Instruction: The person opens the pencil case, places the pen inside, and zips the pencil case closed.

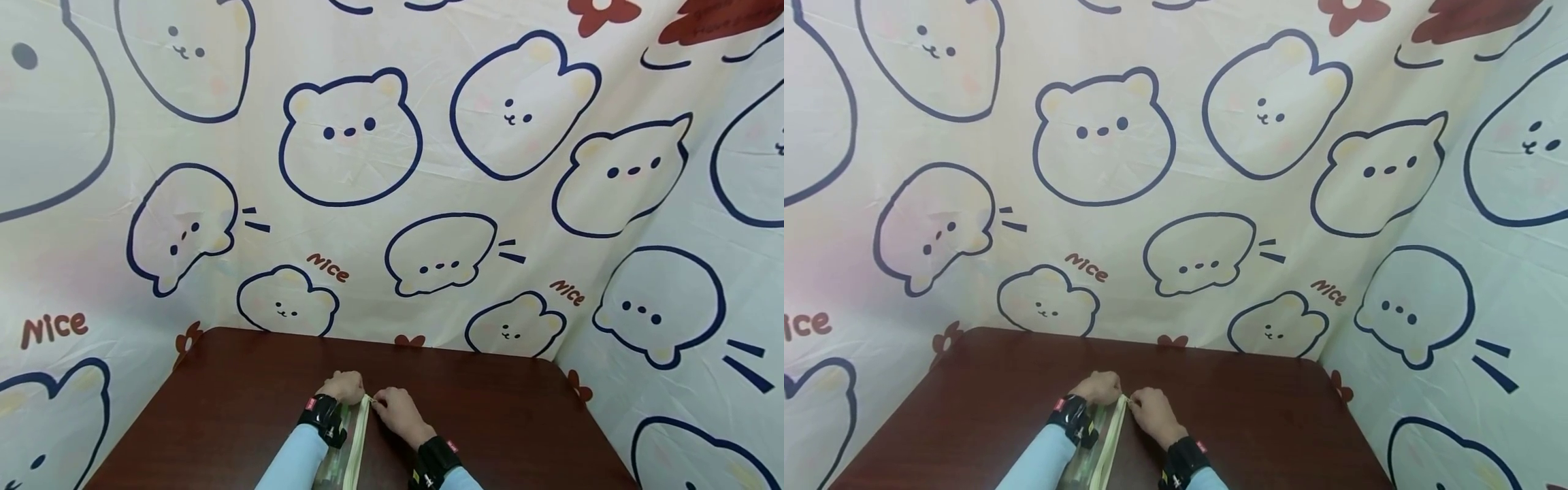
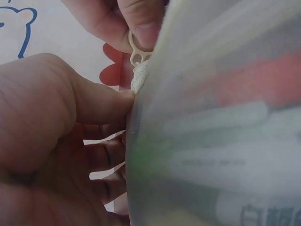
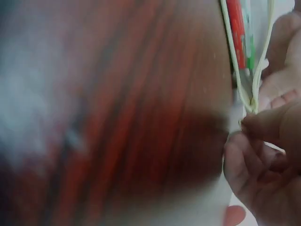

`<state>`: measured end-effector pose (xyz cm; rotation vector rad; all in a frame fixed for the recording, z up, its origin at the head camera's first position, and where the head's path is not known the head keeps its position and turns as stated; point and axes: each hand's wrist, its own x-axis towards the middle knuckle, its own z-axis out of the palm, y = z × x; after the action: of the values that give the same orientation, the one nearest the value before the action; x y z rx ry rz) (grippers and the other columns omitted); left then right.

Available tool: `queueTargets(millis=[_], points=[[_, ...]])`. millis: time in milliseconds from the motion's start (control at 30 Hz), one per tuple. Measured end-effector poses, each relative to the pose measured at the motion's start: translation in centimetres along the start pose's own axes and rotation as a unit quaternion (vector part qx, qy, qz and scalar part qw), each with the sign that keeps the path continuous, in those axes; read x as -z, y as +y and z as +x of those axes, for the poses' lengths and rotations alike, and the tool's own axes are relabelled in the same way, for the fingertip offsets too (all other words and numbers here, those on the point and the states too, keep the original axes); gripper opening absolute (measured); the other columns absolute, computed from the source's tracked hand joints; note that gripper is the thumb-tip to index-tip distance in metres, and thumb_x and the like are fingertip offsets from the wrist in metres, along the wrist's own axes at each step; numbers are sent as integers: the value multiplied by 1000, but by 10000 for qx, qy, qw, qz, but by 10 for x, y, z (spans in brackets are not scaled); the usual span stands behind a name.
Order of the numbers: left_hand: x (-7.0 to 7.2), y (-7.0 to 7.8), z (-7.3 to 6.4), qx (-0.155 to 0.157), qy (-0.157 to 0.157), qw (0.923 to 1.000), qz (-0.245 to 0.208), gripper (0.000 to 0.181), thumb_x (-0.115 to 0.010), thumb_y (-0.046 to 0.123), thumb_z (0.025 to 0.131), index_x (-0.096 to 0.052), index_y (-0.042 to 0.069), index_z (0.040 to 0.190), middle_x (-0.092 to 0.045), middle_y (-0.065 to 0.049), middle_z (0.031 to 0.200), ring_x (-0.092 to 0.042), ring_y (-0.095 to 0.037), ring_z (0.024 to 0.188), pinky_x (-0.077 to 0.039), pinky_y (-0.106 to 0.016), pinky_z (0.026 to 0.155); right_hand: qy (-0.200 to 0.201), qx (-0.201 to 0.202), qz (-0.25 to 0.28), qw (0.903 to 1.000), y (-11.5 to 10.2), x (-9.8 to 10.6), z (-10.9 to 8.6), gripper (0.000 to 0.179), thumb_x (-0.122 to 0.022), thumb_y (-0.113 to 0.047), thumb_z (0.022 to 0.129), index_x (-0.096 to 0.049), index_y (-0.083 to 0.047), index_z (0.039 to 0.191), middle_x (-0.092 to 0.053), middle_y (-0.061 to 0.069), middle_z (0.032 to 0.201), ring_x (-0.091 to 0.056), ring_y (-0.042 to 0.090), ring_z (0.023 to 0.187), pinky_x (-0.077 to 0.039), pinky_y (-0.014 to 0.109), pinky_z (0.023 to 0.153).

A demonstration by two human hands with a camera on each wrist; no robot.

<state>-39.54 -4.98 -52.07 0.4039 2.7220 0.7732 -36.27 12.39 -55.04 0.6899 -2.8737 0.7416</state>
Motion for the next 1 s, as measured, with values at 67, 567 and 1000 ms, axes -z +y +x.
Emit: queueTargets(millis=[67, 567, 1000], points=[[0, 2, 0, 27, -22, 10000, -8, 23, -53, 12, 93, -58, 11, 71, -56, -5, 79, -44, -31, 91, -34, -50, 78, 40, -27, -173, 9998, -3, -1, 0, 13, -63, -13, 93, -75, -14, 88, -70, -2, 80, -61, 7, 67, -47, 23, 61], [1, 5, 2, 340, -170, 9991, -191, 15, -52, 13, 94, -61, 11, 82, -60, -7, 99, -44, -38, 103, -34, -55, 82, -7, -53, -585, 9983, -24, 4, -9, 32, -59, -10, 96, -55, -15, 64, -40, -6, 55, -38, 4, 48, -32, 20, 53], [3, 8, -3, 501, -163, 9984, -201, 14, -51, 9, 93, -62, 10, 84, -59, -9, 101, -44, -37, 101, -34, -53, 77, -135, 166, -784, 9967, -34, 3, -22, 21, -60, -7, 93, -64, -13, 74, -48, -5, 59, -39, 3, 50, -33, 20, 51]])
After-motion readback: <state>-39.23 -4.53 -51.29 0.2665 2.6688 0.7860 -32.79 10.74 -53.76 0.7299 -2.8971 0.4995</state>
